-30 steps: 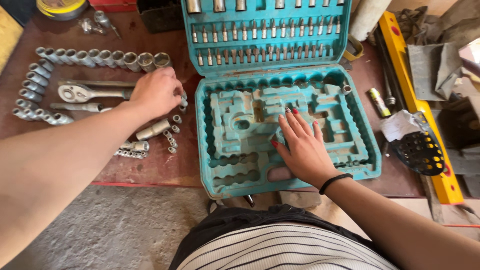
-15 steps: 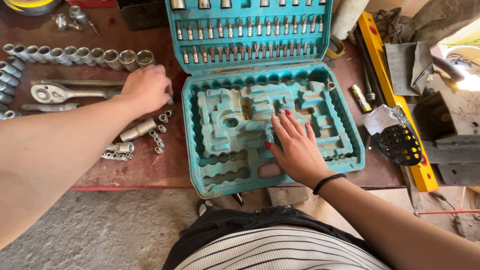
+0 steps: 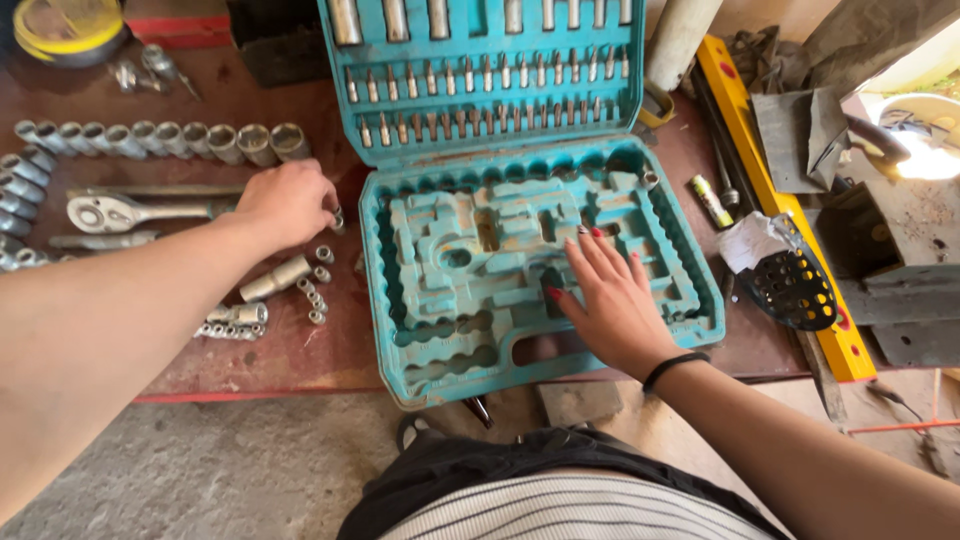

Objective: The person sorts loose sockets and small tool parts from a workbench and places them one by one into the molded slots of an open teal socket set case, matching each socket to its size position. They continue filling the case rows and handle a ratchet wrench and other loose pieces on the bench.

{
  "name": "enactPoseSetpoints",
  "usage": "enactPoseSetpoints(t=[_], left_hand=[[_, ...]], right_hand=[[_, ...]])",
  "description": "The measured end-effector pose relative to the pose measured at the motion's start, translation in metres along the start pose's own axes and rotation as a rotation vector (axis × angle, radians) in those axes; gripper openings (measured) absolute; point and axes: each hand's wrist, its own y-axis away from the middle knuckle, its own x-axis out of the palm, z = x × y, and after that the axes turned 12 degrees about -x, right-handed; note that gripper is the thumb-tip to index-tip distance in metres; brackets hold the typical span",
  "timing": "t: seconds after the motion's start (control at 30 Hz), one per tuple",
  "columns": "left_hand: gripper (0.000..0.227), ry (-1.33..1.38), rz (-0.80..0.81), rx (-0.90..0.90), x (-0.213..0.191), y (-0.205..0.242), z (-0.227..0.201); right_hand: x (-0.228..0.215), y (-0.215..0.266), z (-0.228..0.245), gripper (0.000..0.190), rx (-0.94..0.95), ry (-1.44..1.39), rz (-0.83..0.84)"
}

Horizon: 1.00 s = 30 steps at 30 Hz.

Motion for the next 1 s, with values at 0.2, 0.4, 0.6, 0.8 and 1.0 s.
enactPoseSetpoints(t=[0.2,0.4,0.6,0.8,1.0], left_hand=[[0.018,-0.022,-0.018,-0.049,-0.013,0.001,0.004],[0.014,0.028,-0.124,-0.022,-0.041,-0.005,0.0],[0.016,0.056,-0.21,0.169,-0.055,-0.031,-0.09],[0.013,0.261,-0.204,0.411,-0.026,-0.048,-0.255],[0.026,0.363,-0.098,0.451,0.003,-0.045,-0.365]], right_hand=[[-0.001,0.008,-0.047,0.071,0.088,0.064,0.011],[-0.003,0.026,-0.09,0.068,0.125,0.06,-0.021],[-0.007,0.045,-0.116,0.062,0.06,0.022,-0.035],[-0.012,0.066,-0.125,0.056,-0.037,-0.08,-0.158],[-0.031,0.075,-0.137,0.062,-0.09,-0.197,-0.02]])
